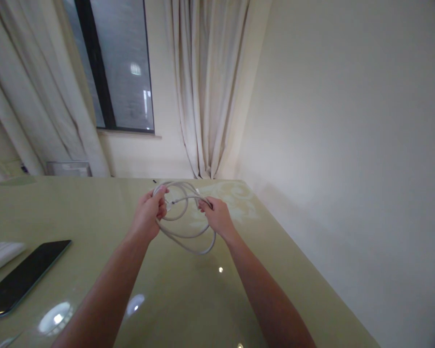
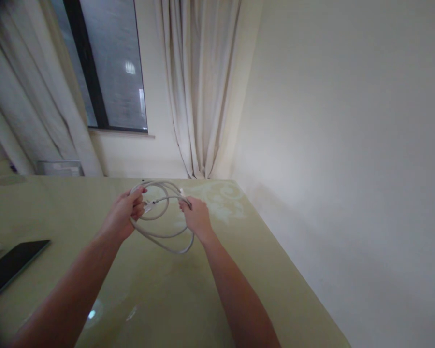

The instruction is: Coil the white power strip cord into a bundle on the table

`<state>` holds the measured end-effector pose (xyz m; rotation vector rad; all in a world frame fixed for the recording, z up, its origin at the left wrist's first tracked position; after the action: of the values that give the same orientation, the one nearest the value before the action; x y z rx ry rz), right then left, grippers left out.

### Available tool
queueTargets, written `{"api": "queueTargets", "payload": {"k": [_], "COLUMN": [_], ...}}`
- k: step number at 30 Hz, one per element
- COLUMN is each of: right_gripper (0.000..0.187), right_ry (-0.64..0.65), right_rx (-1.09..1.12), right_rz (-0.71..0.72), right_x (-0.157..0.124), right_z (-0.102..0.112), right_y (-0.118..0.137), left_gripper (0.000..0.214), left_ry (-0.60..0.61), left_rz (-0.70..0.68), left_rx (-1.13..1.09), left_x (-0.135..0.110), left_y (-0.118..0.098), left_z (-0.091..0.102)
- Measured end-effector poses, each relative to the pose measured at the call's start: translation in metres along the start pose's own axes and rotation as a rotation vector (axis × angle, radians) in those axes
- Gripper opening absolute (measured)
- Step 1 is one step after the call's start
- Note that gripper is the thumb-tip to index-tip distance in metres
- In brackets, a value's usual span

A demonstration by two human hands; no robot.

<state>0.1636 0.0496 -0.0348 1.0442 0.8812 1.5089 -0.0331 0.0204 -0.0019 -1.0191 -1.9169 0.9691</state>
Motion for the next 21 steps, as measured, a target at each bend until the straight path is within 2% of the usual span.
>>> {"api": "queueTargets", "payload": {"k": [2, 4, 7, 11, 14, 19, 21], "right_gripper": [0.017, 0.017, 0.023, 0.026, 0.026, 0.025, 0.022], "right_ry": [-0.065, -0.076, -0.062, -0.039, 0.041, 0.274, 0.288], "right_rx": [-0.011, 0.062, 0.274, 0.594, 0.71, 0.776, 0.866], "right_rz": [0.1, 0.129, 0.046, -0.081, -0.106, -0.102, -0.07], "right_x": [0.0, 0.002, 0.006, 0.007, 0.005, -0.002, -0.003], "right_z": [0.006, 0.015, 0.024, 0.025, 0.024, 0.034, 0.038], "right_y": [0.004, 0.007, 0.009, 0.011, 0.014, 0.023, 0.027], "left_gripper": [0.026, 0.022, 0.016, 0.016, 0.018, 0.024, 0.027], "left_ry": [-0.024, -0.079, -0.144, -0.172, -0.207, -0.266, -0.26], "left_rz": [0.019, 0.039, 0.039, -0.002, 0.036, 0.09, 0.103], "left_rx": [-0.012, -0.04, -0.119, -0.183, -0.243, -0.287, -0.298], "left_x": [0.001, 0.001, 0.001, -0.001, 0.0, 0.006, 0.007], "left_y": [0.0, -0.001, -0.002, -0.006, -0.005, -0.002, -0.003], "left_z": [0.002, 0.003, 0.002, -0.001, -0.001, 0.005, 0.005]}}
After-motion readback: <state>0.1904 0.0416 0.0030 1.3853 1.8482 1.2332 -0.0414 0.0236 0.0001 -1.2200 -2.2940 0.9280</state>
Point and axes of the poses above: each hand's wrist, its own x-axis towards the middle knuckle, its own z-axis out of the back of the hand, y = z × x, the point moved 1 cm from there along x, towards the middle knuckle, and after that the axes turned 13 degrees about -z, right-handed, at the moved point
